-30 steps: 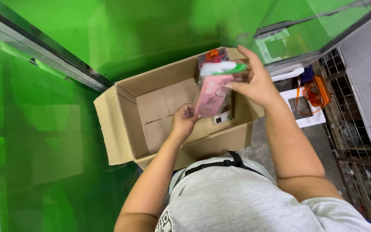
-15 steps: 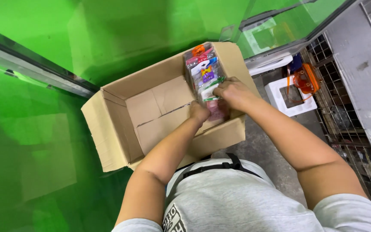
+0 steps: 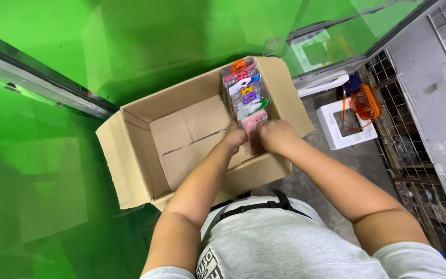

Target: The person is picking up various phone cases, putting them into individual plastic sleeves, and then placing them into a cardboard box.

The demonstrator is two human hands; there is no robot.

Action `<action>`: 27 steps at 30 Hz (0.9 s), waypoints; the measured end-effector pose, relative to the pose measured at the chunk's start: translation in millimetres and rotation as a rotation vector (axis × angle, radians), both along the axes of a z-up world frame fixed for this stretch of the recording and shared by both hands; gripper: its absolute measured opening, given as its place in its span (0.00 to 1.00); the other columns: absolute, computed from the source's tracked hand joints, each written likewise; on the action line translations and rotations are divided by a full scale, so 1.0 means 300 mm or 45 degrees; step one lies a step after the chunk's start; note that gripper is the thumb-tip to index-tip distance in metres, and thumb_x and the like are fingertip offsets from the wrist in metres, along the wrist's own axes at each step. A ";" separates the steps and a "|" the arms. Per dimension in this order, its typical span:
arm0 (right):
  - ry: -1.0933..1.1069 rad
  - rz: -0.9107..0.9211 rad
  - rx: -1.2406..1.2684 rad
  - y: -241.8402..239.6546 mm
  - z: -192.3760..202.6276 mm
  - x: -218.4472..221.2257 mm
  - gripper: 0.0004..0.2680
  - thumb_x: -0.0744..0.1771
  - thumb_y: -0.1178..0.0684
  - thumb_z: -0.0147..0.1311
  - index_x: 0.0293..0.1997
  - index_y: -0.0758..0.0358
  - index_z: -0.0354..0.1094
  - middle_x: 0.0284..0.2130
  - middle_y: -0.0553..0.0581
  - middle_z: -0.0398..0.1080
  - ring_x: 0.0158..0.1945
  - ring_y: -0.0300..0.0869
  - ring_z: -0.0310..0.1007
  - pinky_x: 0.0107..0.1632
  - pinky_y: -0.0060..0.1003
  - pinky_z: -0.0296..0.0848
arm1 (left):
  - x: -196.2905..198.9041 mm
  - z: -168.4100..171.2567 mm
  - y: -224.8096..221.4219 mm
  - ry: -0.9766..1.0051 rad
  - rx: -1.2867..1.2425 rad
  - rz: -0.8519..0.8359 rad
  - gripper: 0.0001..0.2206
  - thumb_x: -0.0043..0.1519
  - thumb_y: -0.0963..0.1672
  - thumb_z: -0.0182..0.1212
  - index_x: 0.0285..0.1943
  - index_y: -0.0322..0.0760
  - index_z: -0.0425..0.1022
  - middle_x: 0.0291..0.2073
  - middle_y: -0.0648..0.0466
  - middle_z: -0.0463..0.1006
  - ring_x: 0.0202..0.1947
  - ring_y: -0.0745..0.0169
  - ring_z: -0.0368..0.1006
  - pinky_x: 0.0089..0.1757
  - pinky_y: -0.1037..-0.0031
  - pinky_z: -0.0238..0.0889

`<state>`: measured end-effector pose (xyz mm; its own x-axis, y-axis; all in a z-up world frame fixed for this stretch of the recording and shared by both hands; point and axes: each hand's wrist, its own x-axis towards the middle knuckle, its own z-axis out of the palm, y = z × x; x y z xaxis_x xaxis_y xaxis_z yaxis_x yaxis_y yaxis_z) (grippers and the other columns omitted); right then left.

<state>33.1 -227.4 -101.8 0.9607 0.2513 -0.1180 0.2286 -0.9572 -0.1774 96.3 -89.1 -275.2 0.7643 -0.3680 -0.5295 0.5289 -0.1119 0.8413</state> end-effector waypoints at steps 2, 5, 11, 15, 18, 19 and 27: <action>0.500 0.034 -0.251 -0.023 -0.159 0.021 0.08 0.65 0.51 0.56 0.44 0.60 0.77 0.42 0.63 0.77 0.48 0.54 0.77 0.51 0.49 0.75 | 0.005 -0.047 -0.002 0.010 -0.080 0.089 0.32 0.50 0.32 0.59 0.68 0.34 0.60 0.51 0.46 0.77 0.45 0.52 0.75 0.39 0.63 0.72; 0.752 0.175 0.054 -0.060 -0.399 0.103 0.10 0.64 0.51 0.56 0.47 0.54 0.78 0.46 0.58 0.78 0.51 0.51 0.77 0.53 0.45 0.75 | 0.050 -0.116 -0.007 0.017 -0.178 0.065 0.34 0.49 0.32 0.55 0.71 0.30 0.62 0.52 0.37 0.77 0.44 0.44 0.74 0.35 0.60 0.67; 0.812 0.115 -0.063 -0.035 -0.520 0.132 0.10 0.64 0.49 0.59 0.48 0.50 0.79 0.48 0.59 0.76 0.53 0.51 0.76 0.55 0.44 0.73 | 0.048 -0.169 0.050 -0.078 -0.149 0.049 0.44 0.44 0.32 0.55 0.76 0.37 0.51 0.56 0.41 0.75 0.51 0.46 0.74 0.43 0.64 0.72; 0.796 0.258 0.049 -0.021 -0.254 0.198 0.10 0.63 0.49 0.59 0.47 0.50 0.78 0.44 0.57 0.78 0.49 0.50 0.78 0.52 0.43 0.74 | 0.144 0.046 0.126 0.006 0.060 0.166 0.37 0.55 0.37 0.65 0.76 0.31 0.54 0.52 0.41 0.75 0.44 0.54 0.71 0.39 0.69 0.65; 0.379 0.292 0.250 0.045 0.202 0.266 0.08 0.65 0.48 0.57 0.45 0.54 0.76 0.39 0.60 0.77 0.44 0.54 0.77 0.47 0.47 0.74 | 0.271 0.377 0.205 -0.003 -0.180 0.230 0.28 0.58 0.39 0.62 0.71 0.34 0.64 0.47 0.45 0.79 0.37 0.60 0.72 0.35 0.72 0.64; 0.056 0.258 0.427 0.070 0.367 0.287 0.08 0.65 0.48 0.56 0.43 0.58 0.76 0.37 0.63 0.76 0.41 0.56 0.77 0.44 0.50 0.74 | 0.318 0.486 0.228 -0.051 -0.374 0.251 0.23 0.61 0.40 0.60 0.69 0.34 0.70 0.48 0.50 0.79 0.39 0.65 0.74 0.39 0.75 0.68; -1.330 0.426 0.426 0.219 1.147 0.535 0.25 0.62 0.53 0.72 0.64 0.62 0.64 0.63 0.68 0.61 0.66 0.63 0.60 0.65 0.54 0.65 | 0.481 1.331 0.369 -0.445 -1.071 0.306 0.23 0.64 0.46 0.61 0.66 0.34 0.66 0.57 0.45 0.75 0.56 0.50 0.72 0.55 0.61 0.68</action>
